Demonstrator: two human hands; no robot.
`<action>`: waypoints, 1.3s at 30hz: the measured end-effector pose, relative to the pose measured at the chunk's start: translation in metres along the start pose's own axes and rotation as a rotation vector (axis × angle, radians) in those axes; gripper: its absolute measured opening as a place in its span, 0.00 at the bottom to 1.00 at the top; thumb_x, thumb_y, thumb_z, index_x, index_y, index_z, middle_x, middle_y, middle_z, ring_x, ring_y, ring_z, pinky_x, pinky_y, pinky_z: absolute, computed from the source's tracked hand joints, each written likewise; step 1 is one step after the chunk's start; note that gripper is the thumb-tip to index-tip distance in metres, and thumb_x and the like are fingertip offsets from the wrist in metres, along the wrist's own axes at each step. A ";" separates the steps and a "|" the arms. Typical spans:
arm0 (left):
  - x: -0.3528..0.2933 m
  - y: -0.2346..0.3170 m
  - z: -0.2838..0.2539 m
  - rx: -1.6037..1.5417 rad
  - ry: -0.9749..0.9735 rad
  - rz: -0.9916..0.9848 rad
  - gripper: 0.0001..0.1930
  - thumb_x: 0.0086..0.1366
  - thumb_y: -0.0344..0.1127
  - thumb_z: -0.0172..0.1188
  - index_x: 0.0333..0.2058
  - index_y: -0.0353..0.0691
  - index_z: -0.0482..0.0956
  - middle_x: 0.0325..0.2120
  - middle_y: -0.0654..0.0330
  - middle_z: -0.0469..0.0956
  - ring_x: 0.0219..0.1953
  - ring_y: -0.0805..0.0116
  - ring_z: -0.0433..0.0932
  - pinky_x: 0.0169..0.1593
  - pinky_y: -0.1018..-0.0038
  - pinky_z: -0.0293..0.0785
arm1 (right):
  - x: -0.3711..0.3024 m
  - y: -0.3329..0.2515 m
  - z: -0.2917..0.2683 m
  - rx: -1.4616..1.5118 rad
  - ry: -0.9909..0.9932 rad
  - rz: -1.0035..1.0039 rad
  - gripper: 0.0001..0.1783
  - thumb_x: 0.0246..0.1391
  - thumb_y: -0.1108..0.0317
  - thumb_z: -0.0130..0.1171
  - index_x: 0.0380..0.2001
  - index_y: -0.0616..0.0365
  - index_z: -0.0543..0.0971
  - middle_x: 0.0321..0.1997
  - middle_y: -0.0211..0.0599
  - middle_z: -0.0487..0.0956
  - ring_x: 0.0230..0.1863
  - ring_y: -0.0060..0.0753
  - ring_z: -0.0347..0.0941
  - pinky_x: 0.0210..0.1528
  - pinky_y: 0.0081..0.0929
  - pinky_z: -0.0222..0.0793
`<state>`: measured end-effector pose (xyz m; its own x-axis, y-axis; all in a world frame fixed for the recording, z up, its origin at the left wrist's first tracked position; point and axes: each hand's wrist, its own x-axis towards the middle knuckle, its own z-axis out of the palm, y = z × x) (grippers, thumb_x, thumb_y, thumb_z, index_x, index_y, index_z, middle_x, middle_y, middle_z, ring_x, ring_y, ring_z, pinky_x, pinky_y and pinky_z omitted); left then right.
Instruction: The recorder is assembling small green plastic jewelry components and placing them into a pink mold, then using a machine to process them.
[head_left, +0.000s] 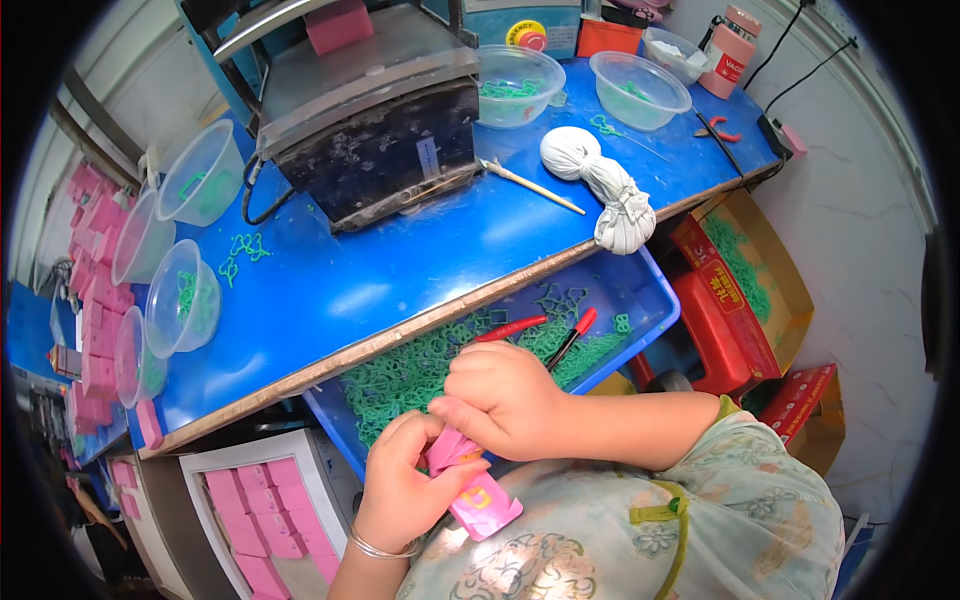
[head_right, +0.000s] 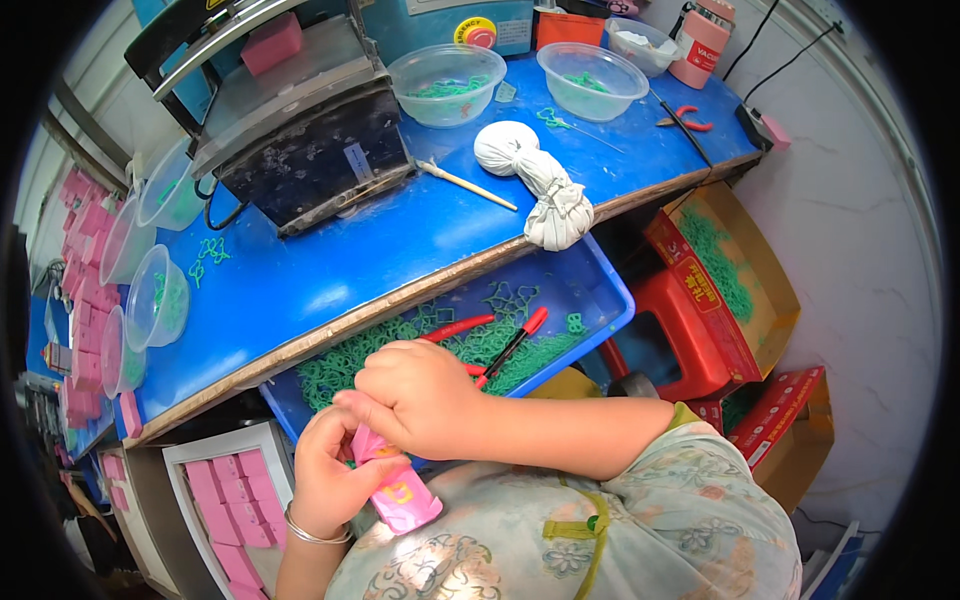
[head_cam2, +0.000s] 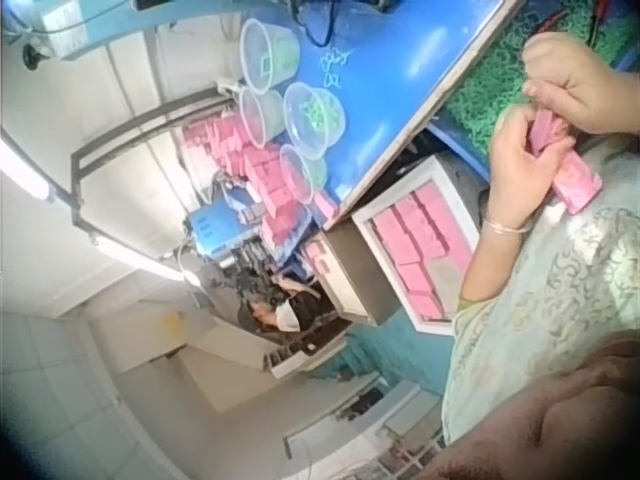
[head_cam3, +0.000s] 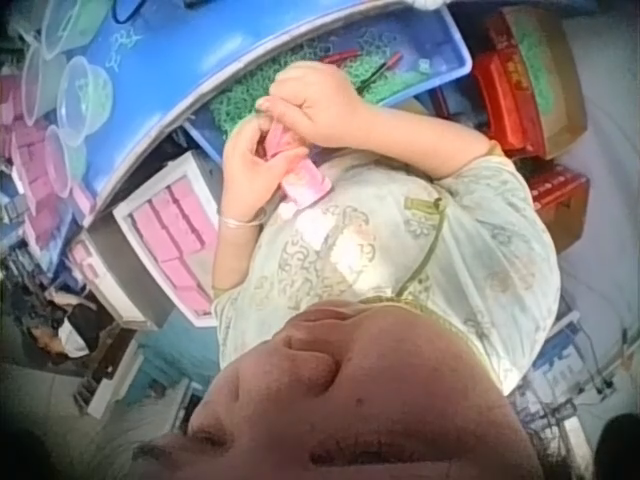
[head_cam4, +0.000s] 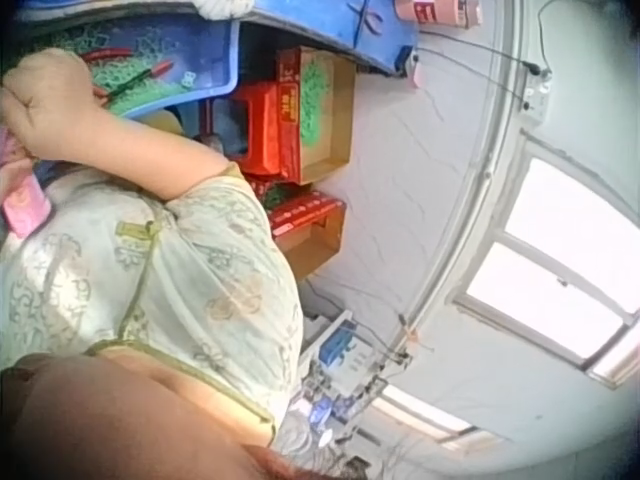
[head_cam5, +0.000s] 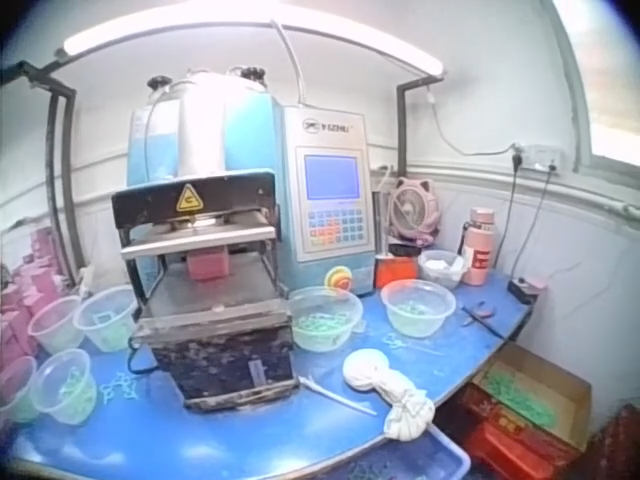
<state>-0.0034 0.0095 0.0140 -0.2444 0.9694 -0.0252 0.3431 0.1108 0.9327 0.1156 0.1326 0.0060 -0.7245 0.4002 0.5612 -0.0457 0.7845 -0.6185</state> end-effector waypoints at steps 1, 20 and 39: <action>0.000 0.000 -0.004 0.036 -0.052 0.022 0.17 0.37 0.29 0.71 0.28 0.35 0.74 0.21 0.61 0.69 0.24 0.70 0.68 0.27 0.77 0.64 | 0.000 0.000 0.002 0.178 -0.033 0.121 0.18 0.49 0.62 0.56 0.12 0.55 0.65 0.16 0.37 0.62 0.20 0.40 0.60 0.24 0.33 0.57; 0.000 -0.002 -0.011 -0.601 0.221 -0.074 0.10 0.52 0.27 0.62 0.33 0.33 0.73 0.33 0.60 0.72 0.37 0.73 0.70 0.44 0.77 0.65 | -0.018 0.003 0.001 0.690 -0.284 0.370 0.12 0.51 0.76 0.55 0.39 0.63 0.68 0.42 0.34 0.66 0.45 0.26 0.66 0.51 0.26 0.64; -0.003 -0.014 -0.012 -1.031 0.065 -0.149 0.14 0.56 0.31 0.60 0.39 0.30 0.71 0.35 0.55 0.76 0.36 0.70 0.76 0.42 0.74 0.72 | -0.023 -0.001 0.005 0.758 -0.332 0.300 0.16 0.47 0.68 0.60 0.36 0.63 0.67 0.34 0.38 0.65 0.35 0.30 0.67 0.33 0.22 0.68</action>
<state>-0.0180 0.0027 0.0049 -0.2794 0.9443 -0.1741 -0.6278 -0.0425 0.7773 0.1289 0.1200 -0.0093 -0.9363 0.2885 0.2001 -0.1797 0.0956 -0.9791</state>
